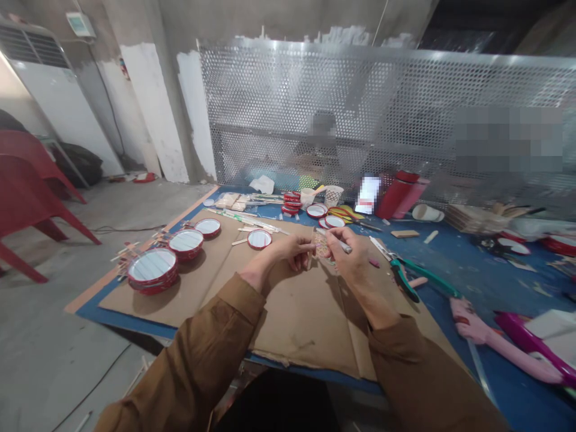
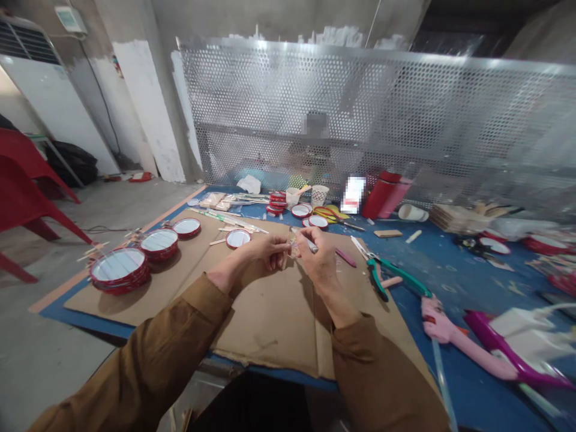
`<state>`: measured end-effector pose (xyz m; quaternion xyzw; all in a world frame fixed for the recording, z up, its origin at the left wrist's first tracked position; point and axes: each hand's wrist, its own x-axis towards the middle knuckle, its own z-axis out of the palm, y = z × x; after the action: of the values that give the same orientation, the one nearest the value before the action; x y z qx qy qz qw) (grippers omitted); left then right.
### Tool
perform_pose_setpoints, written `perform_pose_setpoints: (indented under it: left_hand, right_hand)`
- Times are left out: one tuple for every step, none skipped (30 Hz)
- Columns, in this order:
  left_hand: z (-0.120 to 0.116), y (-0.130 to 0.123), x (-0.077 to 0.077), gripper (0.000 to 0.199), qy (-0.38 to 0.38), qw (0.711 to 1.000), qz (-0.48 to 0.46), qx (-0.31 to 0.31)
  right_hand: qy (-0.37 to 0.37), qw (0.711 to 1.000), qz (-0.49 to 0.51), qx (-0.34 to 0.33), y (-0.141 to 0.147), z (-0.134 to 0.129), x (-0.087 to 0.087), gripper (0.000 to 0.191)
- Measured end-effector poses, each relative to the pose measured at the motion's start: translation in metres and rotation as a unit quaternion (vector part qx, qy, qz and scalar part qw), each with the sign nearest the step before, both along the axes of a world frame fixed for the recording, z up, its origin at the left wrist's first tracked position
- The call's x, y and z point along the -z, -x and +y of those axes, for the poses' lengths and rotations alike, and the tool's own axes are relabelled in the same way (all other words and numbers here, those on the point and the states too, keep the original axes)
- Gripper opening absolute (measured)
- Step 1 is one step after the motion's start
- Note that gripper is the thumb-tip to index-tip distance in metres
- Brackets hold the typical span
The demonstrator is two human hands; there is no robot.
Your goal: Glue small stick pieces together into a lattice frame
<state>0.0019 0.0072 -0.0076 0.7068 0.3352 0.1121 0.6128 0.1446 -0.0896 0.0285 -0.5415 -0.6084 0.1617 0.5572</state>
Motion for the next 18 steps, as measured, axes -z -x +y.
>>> perform_pose_setpoints:
  left_hand:
    - [0.0002, 0.0000, 0.0005, 0.026, -0.002, 1.000, 0.000, 0.001]
    - [0.0004, 0.0001, 0.0010, 0.024, -0.003, 1.000, -0.003, 0.003]
    - [0.0006, 0.0002, 0.0014, 0.023, -0.005, 1.000, -0.005, 0.005]
    - [0.0008, 0.0003, 0.0017, 0.023, -0.006, 1.000, -0.007, 0.006]
    - [0.0009, 0.0005, 0.0020, 0.023, -0.007, 1.000, -0.008, 0.007]
    - [0.0009, 0.0006, 0.0021, 0.023, -0.007, 1.000, -0.010, 0.008]
    - [0.0009, 0.0008, 0.0021, 0.022, -0.007, 1.000, -0.011, 0.009]
    - [0.0009, 0.0010, 0.0020, 0.022, -0.006, 1.000, -0.013, 0.011]
    - [0.0009, 0.0010, 0.0020, 0.022, -0.006, 1.000, -0.015, 0.012]
    - [0.0010, 0.0010, 0.0020, 0.021, -0.006, 1.000, -0.016, 0.012]
    - [0.0010, 0.0009, 0.0020, 0.021, -0.007, 1.000, -0.017, 0.013]
    - [0.0011, 0.0008, 0.0020, 0.021, -0.007, 1.000, -0.017, 0.012]
    - [0.0012, 0.0005, 0.0021, 0.021, -0.007, 1.000, -0.015, 0.010]
    - [0.0013, 0.0003, 0.0021, 0.021, -0.007, 1.000, -0.013, 0.008]
    - [0.0013, 0.0001, 0.0021, 0.021, -0.005, 1.000, -0.011, 0.007]
    - [0.0012, -0.0001, 0.0019, 0.021, -0.004, 1.000, -0.011, 0.008]
    - [0.0010, -0.0002, 0.0017, 0.021, -0.003, 1.000, -0.012, 0.008]
    - [0.0007, -0.0001, 0.0014, 0.021, -0.002, 1.000, -0.012, 0.008]
  right_hand:
    - [-0.002, 1.000, 0.001, -0.001, 0.0000, 0.0001, 0.0005, 0.028]
    - [-0.004, 1.000, 0.002, -0.001, 0.0000, 0.0002, 0.0009, 0.028]
    - [-0.004, 1.000, 0.002, -0.001, 0.0001, 0.0002, 0.0012, 0.028]
    - [-0.004, 1.000, 0.002, 0.000, 0.0002, 0.0002, 0.0014, 0.028]
    - [-0.004, 1.000, 0.000, 0.000, 0.0002, 0.0002, 0.0015, 0.028]
    - [-0.004, 1.000, -0.002, 0.000, 0.0003, 0.0003, 0.0015, 0.028]
    - [-0.004, 1.000, -0.003, -0.001, 0.0002, 0.0004, 0.0015, 0.028]
    - [-0.004, 1.000, -0.003, -0.003, 0.0001, 0.0006, 0.0016, 0.029]
    - [-0.005, 1.000, -0.002, -0.004, 0.0000, 0.0008, 0.0016, 0.029]
    - [-0.005, 1.000, 0.000, -0.006, -0.0002, 0.0010, 0.0016, 0.029]
    - [-0.006, 1.000, 0.003, -0.008, -0.0003, 0.0012, 0.0016, 0.029]
    - [-0.007, 1.000, 0.005, -0.009, -0.0004, 0.0013, 0.0016, 0.029]
    - [-0.008, 1.000, 0.007, -0.009, -0.0004, 0.0014, 0.0015, 0.030]
    - [-0.010, 1.000, 0.009, -0.008, -0.0005, 0.0014, 0.0014, 0.030]
    - [-0.011, 1.000, 0.010, -0.006, -0.0005, 0.0014, 0.0012, 0.031]
    - [-0.011, 1.000, 0.010, -0.004, -0.0005, 0.0014, 0.0012, 0.030]
    - [-0.011, 1.000, 0.010, -0.002, -0.0006, 0.0014, 0.0011, 0.030]
    - [-0.009, 1.000, 0.009, 0.000, -0.0007, 0.0015, 0.0011, 0.030]
